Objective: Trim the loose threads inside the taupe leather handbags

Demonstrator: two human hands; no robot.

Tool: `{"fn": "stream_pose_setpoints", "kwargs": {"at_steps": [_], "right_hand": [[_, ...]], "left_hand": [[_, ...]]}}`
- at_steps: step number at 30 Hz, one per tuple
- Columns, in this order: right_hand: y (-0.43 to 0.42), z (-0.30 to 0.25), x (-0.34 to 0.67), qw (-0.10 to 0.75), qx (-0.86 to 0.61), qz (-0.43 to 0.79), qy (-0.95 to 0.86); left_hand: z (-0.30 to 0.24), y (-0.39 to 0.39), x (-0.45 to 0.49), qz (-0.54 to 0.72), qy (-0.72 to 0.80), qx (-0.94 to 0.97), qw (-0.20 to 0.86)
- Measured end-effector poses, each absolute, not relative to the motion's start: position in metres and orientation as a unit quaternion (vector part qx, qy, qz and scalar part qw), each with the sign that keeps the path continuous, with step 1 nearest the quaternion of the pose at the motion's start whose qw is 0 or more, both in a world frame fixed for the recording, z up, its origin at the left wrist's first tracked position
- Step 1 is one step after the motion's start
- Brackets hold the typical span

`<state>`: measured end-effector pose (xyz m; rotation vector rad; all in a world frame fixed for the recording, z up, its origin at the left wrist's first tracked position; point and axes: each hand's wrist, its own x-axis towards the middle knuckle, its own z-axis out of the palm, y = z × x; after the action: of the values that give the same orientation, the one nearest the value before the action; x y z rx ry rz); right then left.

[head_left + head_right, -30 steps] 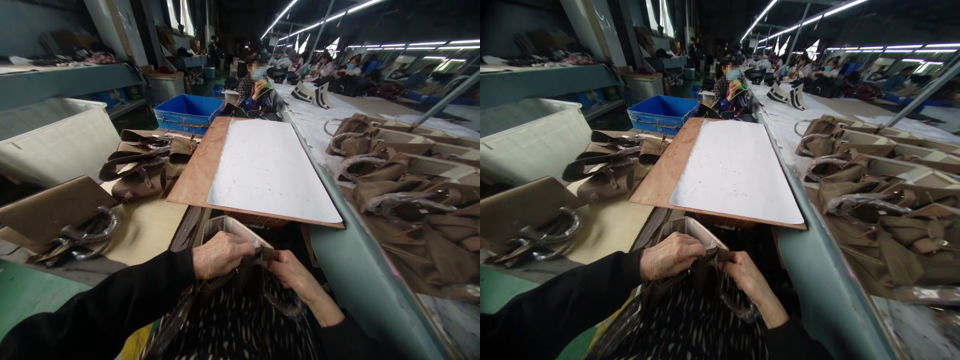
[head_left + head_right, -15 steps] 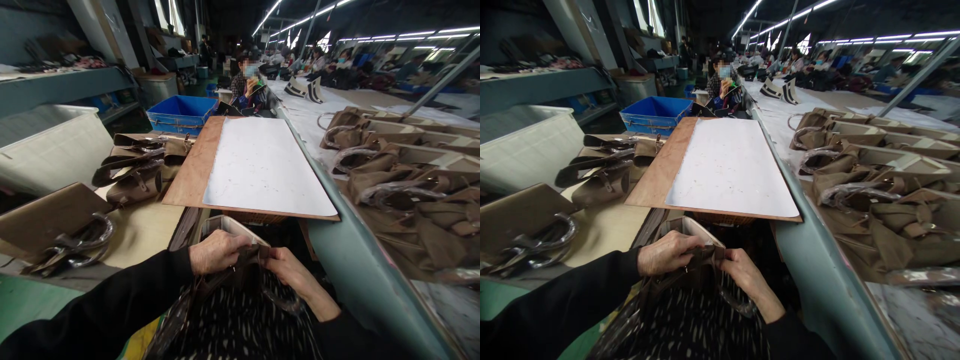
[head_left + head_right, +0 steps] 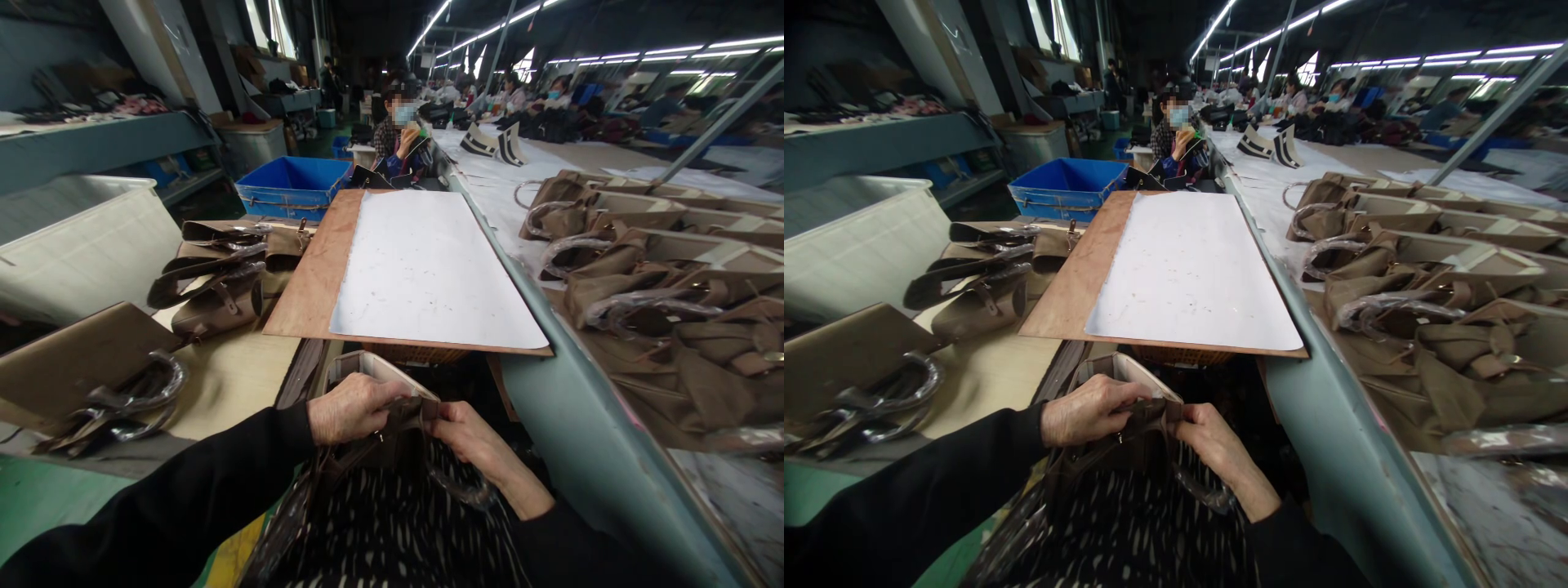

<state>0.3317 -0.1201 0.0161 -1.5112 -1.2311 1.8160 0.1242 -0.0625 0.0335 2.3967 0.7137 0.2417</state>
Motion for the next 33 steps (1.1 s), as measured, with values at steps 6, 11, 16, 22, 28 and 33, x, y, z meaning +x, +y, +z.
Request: {"fn": "stream_pose_setpoints", "kwargs": {"at_steps": [6, 11, 16, 22, 28, 33], "right_hand": [[-0.121, 0.017, 0.332, 0.233, -0.552, 0.657, -0.459], [-0.121, 0.021, 0.331, 0.231, -0.556, 0.645, -0.471], [-0.122, 0.021, 0.331, 0.231, -0.552, 0.649, -0.469], [-0.128, 0.015, 0.332, 0.218, -0.559, 0.569, -0.563], [-0.140, 0.024, 0.326, 0.171, -0.623, 0.400, -0.650], [-0.146, 0.032, 0.309, 0.138, -0.716, 0.242, -0.640]], "left_hand": [[0.036, -0.063, 0.126, 0.089, 0.268, 0.908, 0.310], [0.034, -0.059, 0.129, 0.101, 0.238, 0.916, 0.308], [0.029, -0.054, 0.133, 0.090, 0.211, 0.909, 0.347], [0.019, -0.057, 0.134, 0.073, 0.258, 0.897, 0.352], [0.015, -0.057, 0.137, 0.065, 0.275, 0.872, 0.399], [0.010, -0.055, 0.140, 0.025, 0.303, 0.879, 0.366]]}}
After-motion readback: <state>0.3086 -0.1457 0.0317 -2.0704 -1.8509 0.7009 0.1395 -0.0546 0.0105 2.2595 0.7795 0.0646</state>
